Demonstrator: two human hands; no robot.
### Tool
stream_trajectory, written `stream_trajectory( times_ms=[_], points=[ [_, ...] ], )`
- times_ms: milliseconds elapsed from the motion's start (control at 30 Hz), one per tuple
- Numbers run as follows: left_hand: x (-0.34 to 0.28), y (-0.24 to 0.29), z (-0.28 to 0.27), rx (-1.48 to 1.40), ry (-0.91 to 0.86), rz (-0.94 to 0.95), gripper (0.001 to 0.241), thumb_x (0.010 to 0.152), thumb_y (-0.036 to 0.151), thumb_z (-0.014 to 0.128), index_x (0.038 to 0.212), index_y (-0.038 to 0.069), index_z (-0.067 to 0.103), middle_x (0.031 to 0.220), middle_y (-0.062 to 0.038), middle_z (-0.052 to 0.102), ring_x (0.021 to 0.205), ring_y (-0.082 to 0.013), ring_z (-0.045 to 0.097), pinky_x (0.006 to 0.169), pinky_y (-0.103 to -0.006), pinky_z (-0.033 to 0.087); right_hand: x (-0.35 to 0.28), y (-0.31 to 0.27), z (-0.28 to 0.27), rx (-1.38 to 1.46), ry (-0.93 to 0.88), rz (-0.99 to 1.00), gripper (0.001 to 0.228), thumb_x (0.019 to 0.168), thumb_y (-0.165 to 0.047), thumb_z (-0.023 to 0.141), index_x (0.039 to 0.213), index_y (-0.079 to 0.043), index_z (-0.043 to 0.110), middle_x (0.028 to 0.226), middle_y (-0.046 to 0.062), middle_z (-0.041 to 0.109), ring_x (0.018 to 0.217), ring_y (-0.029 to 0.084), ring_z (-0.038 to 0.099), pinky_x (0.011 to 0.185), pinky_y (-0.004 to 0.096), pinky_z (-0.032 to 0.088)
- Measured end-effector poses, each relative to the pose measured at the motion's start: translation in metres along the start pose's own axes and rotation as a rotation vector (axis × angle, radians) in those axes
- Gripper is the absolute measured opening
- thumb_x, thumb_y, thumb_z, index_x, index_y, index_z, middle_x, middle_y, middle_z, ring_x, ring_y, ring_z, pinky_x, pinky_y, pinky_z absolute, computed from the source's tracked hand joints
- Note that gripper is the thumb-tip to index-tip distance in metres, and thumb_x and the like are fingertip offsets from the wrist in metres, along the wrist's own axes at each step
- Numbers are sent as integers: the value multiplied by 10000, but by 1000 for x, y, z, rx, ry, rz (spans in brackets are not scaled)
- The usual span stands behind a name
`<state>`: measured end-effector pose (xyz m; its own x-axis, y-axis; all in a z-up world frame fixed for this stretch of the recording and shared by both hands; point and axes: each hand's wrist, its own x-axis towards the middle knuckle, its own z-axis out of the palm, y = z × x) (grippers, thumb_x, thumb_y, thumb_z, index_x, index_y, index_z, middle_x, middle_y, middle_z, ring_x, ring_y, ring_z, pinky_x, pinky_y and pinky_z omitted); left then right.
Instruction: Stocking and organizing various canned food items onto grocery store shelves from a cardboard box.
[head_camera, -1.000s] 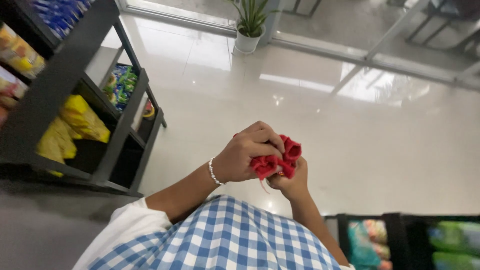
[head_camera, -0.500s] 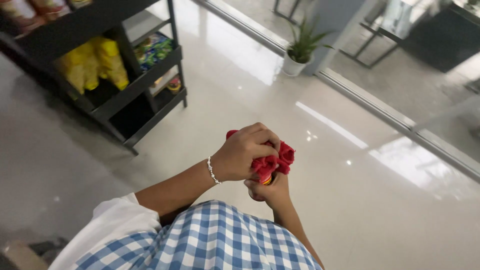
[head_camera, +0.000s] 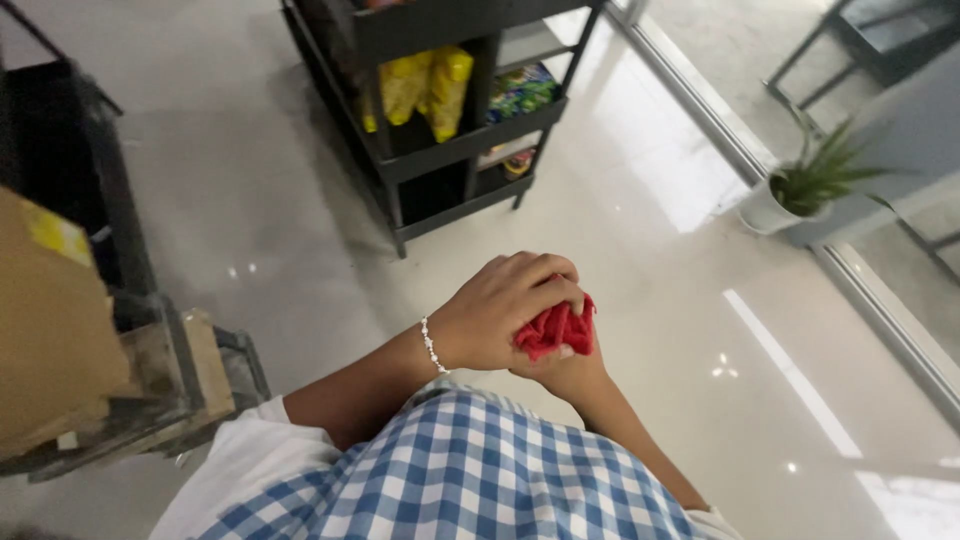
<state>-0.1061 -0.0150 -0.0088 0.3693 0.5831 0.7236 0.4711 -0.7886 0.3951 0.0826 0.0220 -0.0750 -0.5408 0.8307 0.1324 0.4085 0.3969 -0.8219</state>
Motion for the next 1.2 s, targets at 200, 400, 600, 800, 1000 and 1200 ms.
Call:
stream_trajectory(
  times_ms=[200,400,600,800,1000,1200],
  points=[
    [-72,-60,-49,-260,196,-696,282,887,334,788,1038,124,677,1019,-34,689,889,-208,712,795,-335,580,71,-47,72,-307,-323,51,558,579,-304,860,1099,-169,706,1058,34,755,1013,217,741,876,359,590],
    [-189,-185,-84,-1263,973,-780,224,1008,242,749,1042,30,684,1017,-72,731,930,-161,691,846,-345,574,157,-89,170,-109,-413,-531,671,609,-264,950,1192,-79,672,1167,105,664,1136,277,620,977,396,488],
    [-284,-200,-140,-1728,975,-800,397,1039,399,674,1117,10,684,1002,-121,728,856,-197,715,778,-339,585,216,-109,272,347,-733,-504,731,694,-49,921,1336,-64,571,1353,103,610,1320,269,599,1104,407,503],
    [-325,-233,-170,-1273,1060,-1043,421,987,417,659,1133,23,693,1032,-67,747,894,-116,717,788,-290,581,279,-88,346,537,-912,-596,730,821,-107,916,1391,-112,460,1375,70,552,1360,249,579,1155,425,532],
    [-332,-274,-214,-953,1300,-936,350,1024,344,713,1059,-4,729,962,-66,733,859,-132,688,739,-301,566,369,-108,394,275,-736,-948,757,691,-236,961,1302,-83,541,1325,128,510,1249,311,566,1055,428,513],
    [-373,-315,-268,-306,1896,-1033,296,882,197,775,1106,6,743,981,-77,766,860,-180,734,792,-330,605,483,-123,451,232,-776,-1113,779,690,-285,1011,1311,-70,593,1277,127,614,1209,307,627,1051,438,539]
  ],
)
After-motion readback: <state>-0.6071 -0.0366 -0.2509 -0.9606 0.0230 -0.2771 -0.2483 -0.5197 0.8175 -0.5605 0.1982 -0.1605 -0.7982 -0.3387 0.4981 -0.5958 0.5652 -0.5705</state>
